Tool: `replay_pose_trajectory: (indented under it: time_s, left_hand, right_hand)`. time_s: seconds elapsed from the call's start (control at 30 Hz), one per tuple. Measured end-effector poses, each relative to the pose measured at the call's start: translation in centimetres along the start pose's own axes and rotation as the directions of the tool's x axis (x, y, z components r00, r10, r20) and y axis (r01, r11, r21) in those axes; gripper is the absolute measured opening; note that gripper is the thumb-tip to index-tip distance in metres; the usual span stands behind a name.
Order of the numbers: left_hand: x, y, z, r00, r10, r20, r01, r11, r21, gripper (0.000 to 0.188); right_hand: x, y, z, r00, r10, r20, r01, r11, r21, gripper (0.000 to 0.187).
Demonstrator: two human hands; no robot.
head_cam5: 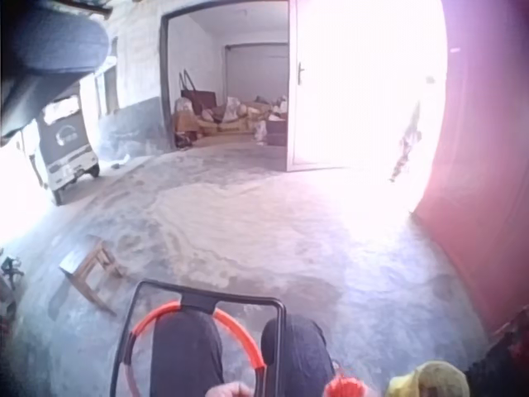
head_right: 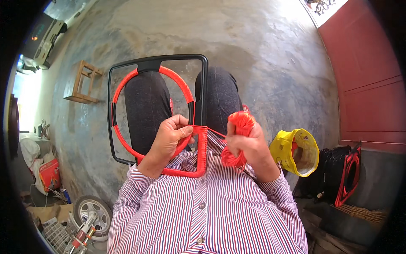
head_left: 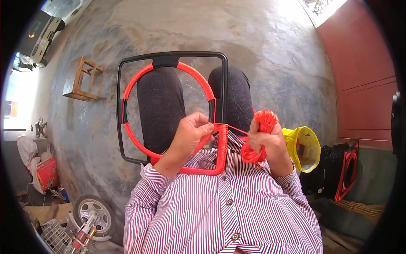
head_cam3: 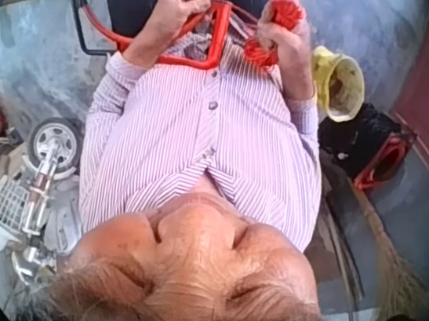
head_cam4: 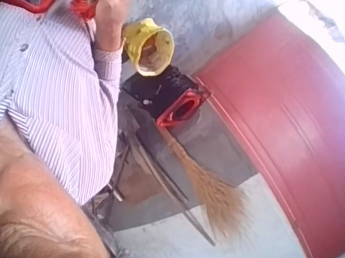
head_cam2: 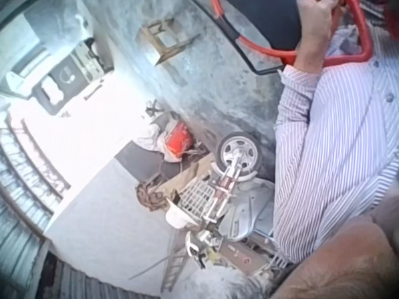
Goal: Winding red string or yarn repeatedly around a circular red plastic frame held in the hands.
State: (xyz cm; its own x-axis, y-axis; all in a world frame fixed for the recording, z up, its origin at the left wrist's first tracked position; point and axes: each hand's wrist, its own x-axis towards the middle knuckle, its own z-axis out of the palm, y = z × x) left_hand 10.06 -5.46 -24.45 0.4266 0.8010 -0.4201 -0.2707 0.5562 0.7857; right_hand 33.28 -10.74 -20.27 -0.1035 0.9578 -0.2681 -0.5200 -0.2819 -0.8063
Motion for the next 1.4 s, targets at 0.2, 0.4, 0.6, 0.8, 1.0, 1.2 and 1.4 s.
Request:
replay_pose_trajectory:
  time_s: [0.2,0.4,0.6,0.8,1.0,1.2,1.4]
  left_hand:
    - [0.0,0.6,0.5,1.0,-0.005,-0.02,-0.001,0.962,-0.272,0.016]
    - [0.8,0.8,0.7,0.997,-0.062,0.05,0.074,0.954,-0.289,0.031]
    - [1.3,0.5,0.8,0.998,-0.054,-0.031,0.045,0.966,-0.253,0.036]
    - [1.4,0.3,0.2,0.995,0.016,0.094,0.019,0.932,-0.361,0.044]
    - [0.8,0.9,0.8,0.99,0.051,0.131,0.008,0.909,-0.416,0.046]
    - [0.5,1.2,1.6,0.999,-0.027,0.032,0.037,0.928,-0.37,0.029]
    - [1.2,-0.6,0.0,0.948,0.17,-0.27,-0.235,0.945,-0.229,0.012]
  right_hand:
    - [0.5,-4.9,-3.4,0.968,-0.137,-0.209,0.048,0.922,-0.384,0.013]
    - [-7.7,-13.3,-29.3,0.748,-0.542,-0.383,0.635,0.752,0.177,0.01]
    - [-9.8,-11.0,-31.5,0.596,-0.561,-0.574,0.703,0.71,0.036,0.022]
    - [-2.4,-1.8,-8.1,0.933,-0.017,0.36,0.277,0.671,-0.688,0.044]
    - [3.3,0.6,1.2,0.943,0.297,0.151,0.063,0.285,-0.957,0.059]
    - [5.7,0.5,0.2,0.938,0.091,0.334,0.251,0.485,-0.838,0.062]
    - [5.5,0.5,-0.1,0.962,-0.261,0.086,0.221,0.55,-0.806,0.042]
